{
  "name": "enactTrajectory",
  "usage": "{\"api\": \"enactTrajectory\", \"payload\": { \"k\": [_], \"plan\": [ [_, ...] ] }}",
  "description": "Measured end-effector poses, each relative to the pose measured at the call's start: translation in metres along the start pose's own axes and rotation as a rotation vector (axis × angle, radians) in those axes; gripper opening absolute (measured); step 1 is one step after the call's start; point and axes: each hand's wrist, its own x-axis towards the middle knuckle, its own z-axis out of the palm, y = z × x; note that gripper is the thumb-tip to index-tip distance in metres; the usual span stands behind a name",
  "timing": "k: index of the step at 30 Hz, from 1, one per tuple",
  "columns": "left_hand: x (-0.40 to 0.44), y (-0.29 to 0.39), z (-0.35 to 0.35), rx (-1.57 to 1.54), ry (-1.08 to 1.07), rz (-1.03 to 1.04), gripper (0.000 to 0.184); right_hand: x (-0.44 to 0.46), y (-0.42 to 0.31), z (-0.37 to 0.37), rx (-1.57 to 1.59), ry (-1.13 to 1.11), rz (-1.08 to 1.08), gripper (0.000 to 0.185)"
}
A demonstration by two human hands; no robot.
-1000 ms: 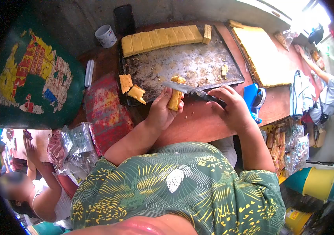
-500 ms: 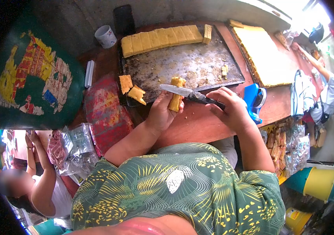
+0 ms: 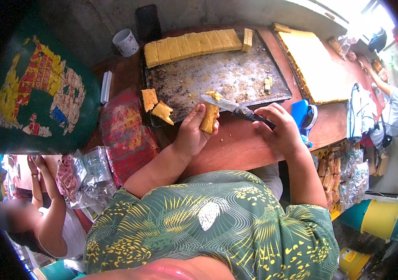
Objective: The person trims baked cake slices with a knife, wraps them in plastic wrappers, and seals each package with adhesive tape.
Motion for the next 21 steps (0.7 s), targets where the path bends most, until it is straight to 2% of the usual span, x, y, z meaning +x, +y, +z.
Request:
{"api": "enactTrajectory", "payload": {
  "k": [3, 12, 15, 17, 21],
  "plan": [
    [0.000, 0.001, 0.000, -0.004, -0.003, -0.013, 0.032, -0.002, 0.006, 0.001, 0.010, 0.030, -0.029, 0.029],
    [0.003, -0.001, -0.002, -0.001, -0.049, 0.038, 0.032, -0.007, 0.009, -0.002, 0.065, 0.016, 0.164, 0.029],
    [0.003, -0.004, -0.002, 0.044, -0.036, 0.103, 0.029, -0.013, 0.023, 0.007, 0.223, 0.055, 0.171, 0.026],
    [0.002, -0.006, -0.002, 0.121, -0.027, 0.149, 0.029, -0.016, 0.027, 0.009, 0.382, 0.053, 0.284, 0.025],
    [0.003, -0.011, -0.006, 0.315, -0.029, 0.267, 0.037, -0.013, 0.025, 0.010, 0.571, 0.038, 0.357, 0.026]
  ]
}}
